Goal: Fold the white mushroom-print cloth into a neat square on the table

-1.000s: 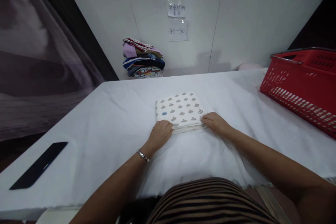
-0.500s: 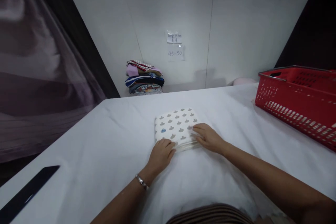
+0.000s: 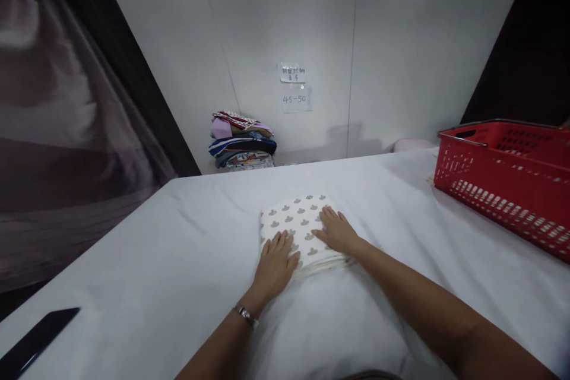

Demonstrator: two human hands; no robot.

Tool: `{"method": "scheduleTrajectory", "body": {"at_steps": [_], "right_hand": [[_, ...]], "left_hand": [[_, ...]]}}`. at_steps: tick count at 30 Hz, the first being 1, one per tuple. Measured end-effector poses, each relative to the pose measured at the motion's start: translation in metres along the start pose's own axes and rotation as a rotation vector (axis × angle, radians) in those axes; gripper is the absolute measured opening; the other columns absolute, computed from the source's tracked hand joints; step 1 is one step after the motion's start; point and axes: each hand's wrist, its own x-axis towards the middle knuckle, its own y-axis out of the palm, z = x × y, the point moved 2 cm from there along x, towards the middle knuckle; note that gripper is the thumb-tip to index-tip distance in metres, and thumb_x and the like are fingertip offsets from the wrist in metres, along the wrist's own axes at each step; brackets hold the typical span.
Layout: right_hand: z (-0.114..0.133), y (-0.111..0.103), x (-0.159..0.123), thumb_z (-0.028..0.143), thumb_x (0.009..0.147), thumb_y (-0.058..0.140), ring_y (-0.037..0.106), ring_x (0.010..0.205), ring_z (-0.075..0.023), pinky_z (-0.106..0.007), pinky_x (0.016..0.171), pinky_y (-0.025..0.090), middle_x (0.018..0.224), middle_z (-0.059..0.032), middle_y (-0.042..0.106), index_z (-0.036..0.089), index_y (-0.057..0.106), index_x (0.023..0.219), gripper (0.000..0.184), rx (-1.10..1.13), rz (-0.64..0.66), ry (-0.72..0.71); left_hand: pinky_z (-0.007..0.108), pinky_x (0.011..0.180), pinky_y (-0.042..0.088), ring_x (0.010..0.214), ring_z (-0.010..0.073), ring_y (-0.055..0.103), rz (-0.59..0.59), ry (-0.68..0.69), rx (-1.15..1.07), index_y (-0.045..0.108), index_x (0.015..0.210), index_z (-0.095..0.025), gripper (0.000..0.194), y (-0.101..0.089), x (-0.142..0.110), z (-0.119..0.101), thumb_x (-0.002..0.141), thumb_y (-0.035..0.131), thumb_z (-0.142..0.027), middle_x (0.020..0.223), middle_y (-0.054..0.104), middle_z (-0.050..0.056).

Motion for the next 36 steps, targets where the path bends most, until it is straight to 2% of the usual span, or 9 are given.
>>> {"method": "scheduleTrajectory", "body": {"at_steps": [7,12,17,21,25,29,31,33,36], "right_hand": [[-0.009,0.001,0.006,0.051,0.09,0.037,0.022,0.138,-0.0237,-0.042,0.111,0.017,0.148,-0.0119,0.032,0.015,0.042,0.137,0.059,0.191,-0.092,0.007],[-0.05,-0.007,0.01,0.036,0.087,0.049,0.05,0.119,-0.0233,-0.033,0.098,0.037,0.133,-0.0115,0.052,0.016,0.049,0.131,0.049,0.394,-0.246,0.286],[-0.062,-0.01,0.007,0.048,0.081,0.055,0.058,0.102,-0.0255,-0.031,0.083,0.043,0.114,-0.0131,0.063,0.013,0.047,0.132,0.062,0.411,-0.123,0.413],[-0.059,-0.015,0.01,0.043,0.081,0.057,0.059,0.1,-0.0265,-0.031,0.081,0.043,0.107,-0.0141,0.065,0.012,0.055,0.123,0.052,0.397,-0.097,0.447],[-0.049,-0.015,-0.007,0.038,0.079,0.062,0.063,0.092,-0.0242,-0.03,0.075,0.047,0.103,-0.0132,0.066,0.011,0.041,0.136,0.067,0.507,-0.079,0.443],[-0.02,-0.001,-0.052,0.041,0.075,0.067,0.064,0.059,-0.0192,-0.029,0.052,0.05,0.075,-0.0035,0.068,0.018,0.002,0.147,0.1,1.03,0.148,0.347],[-0.01,0.003,-0.071,0.037,0.073,0.07,0.062,0.051,-0.0172,-0.026,0.046,0.048,0.067,0.0007,0.067,0.019,-0.007,0.147,0.108,1.184,0.204,0.339],[-0.011,0.004,-0.08,0.031,0.076,0.069,0.06,0.046,-0.0149,-0.023,0.041,0.046,0.062,0.0026,0.065,0.017,-0.003,0.147,0.102,1.232,0.136,0.409],[-0.022,0.0,-0.075,0.023,0.081,0.061,0.058,0.042,-0.0121,-0.021,0.038,0.044,0.059,0.0019,0.063,0.012,0.03,0.137,0.064,1.253,0.057,0.527]], "left_hand": [[0.046,0.113,0.014,0.14,0.023,0.015,0.033,-0.019,-0.058,0.031,0.142,-0.016,0.054,-0.004,0.0,0.0,0.094,0.028,-0.04,0.15,0.024,0.006],[0.045,0.113,0.013,0.14,0.022,0.018,0.0,-0.049,-0.186,0.04,0.137,-0.019,0.049,-0.005,0.0,0.002,0.092,0.035,-0.038,0.149,0.028,0.006],[0.04,0.111,0.024,0.137,0.0244,0.025,-0.226,-0.362,-0.399,0.047,0.13,-0.015,0.051,-0.009,0.005,0.028,0.089,0.042,-0.043,0.148,0.031,0.011],[0.04,0.103,0.035,0.127,0.0285,0.042,-0.171,-0.545,-0.537,0.039,0.134,-0.01,0.063,-0.01,0.013,0.045,0.081,0.055,-0.04,0.139,0.043,0.017],[0.033,0.099,0.039,0.121,0.023,0.049,-0.164,-0.489,-0.543,0.038,0.136,-0.016,0.062,-0.021,0.028,0.063,0.077,0.058,-0.023,0.136,0.049,0.011],[0.028,0.093,0.042,0.113,0.0203,0.055,-0.111,-0.419,-0.392,0.043,0.134,-0.02,0.055,-0.04,0.047,0.092,0.08,0.055,-0.021,0.13,0.055,0.007],[0.028,0.093,0.042,0.111,0.0217,0.056,-0.059,-0.383,-0.276,0.053,0.124,-0.018,0.045,-0.048,0.053,0.097,0.08,0.055,-0.021,0.124,0.059,0.007],[0.029,0.096,0.04,0.113,0.0227,0.054,-0.109,-0.338,-0.173,0.059,0.116,-0.017,0.036,-0.055,0.054,0.087,0.081,0.055,-0.022,0.121,0.061,0.008],[0.029,0.094,0.039,0.108,0.02,0.055,-0.209,-0.202,-0.154,0.063,0.108,-0.019,0.027,-0.056,0.048,0.04,0.085,0.05,-0.027,0.113,0.064,0.005]]}}
